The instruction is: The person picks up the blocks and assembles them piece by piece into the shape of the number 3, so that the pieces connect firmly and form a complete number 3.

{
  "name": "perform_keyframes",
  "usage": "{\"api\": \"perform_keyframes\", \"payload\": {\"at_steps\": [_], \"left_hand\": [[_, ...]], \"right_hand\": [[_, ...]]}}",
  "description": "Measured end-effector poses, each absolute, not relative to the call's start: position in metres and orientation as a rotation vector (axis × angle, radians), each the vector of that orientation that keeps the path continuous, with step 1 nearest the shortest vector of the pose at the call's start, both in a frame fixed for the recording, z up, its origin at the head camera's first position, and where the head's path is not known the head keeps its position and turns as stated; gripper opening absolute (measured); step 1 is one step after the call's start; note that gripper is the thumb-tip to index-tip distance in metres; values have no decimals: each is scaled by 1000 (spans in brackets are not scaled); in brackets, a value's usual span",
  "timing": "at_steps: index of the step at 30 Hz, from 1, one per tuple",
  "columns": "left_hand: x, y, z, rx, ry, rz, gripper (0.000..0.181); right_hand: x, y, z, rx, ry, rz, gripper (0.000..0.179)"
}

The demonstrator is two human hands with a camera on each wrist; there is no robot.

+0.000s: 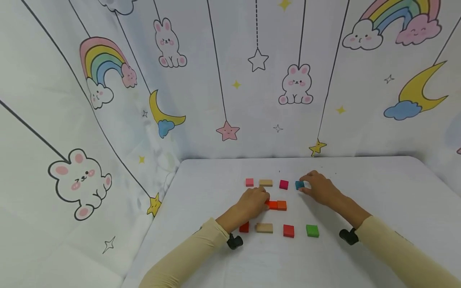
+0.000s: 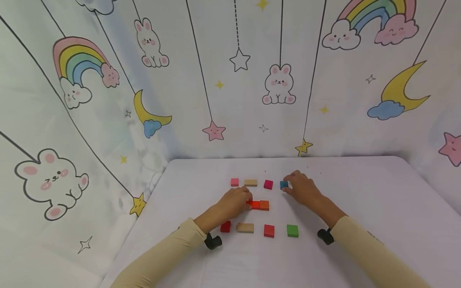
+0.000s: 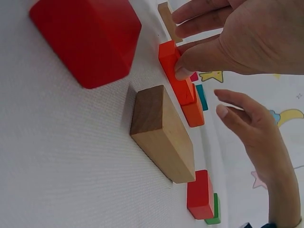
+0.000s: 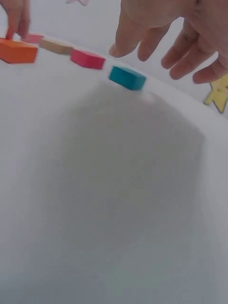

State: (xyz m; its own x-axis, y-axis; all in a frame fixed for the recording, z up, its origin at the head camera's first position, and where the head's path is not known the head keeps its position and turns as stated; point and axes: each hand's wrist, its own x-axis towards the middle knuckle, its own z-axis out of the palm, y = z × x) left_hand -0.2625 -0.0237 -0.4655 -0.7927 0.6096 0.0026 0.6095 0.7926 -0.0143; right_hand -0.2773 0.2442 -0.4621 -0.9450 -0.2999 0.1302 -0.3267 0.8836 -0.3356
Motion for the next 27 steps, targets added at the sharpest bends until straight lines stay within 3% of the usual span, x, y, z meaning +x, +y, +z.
{"api": "perform_keyframes", "payload": {"at_steps": [9, 27], "left_hand": [[-264, -25, -469, -1005, -2965, 14, 27], [-265, -23, -470, -996, -2964, 40, 27]], "right_hand": [[-300, 262, -473, 433, -3065, 591, 37], [-300, 265, -476, 432, -3091, 564, 28]]}}
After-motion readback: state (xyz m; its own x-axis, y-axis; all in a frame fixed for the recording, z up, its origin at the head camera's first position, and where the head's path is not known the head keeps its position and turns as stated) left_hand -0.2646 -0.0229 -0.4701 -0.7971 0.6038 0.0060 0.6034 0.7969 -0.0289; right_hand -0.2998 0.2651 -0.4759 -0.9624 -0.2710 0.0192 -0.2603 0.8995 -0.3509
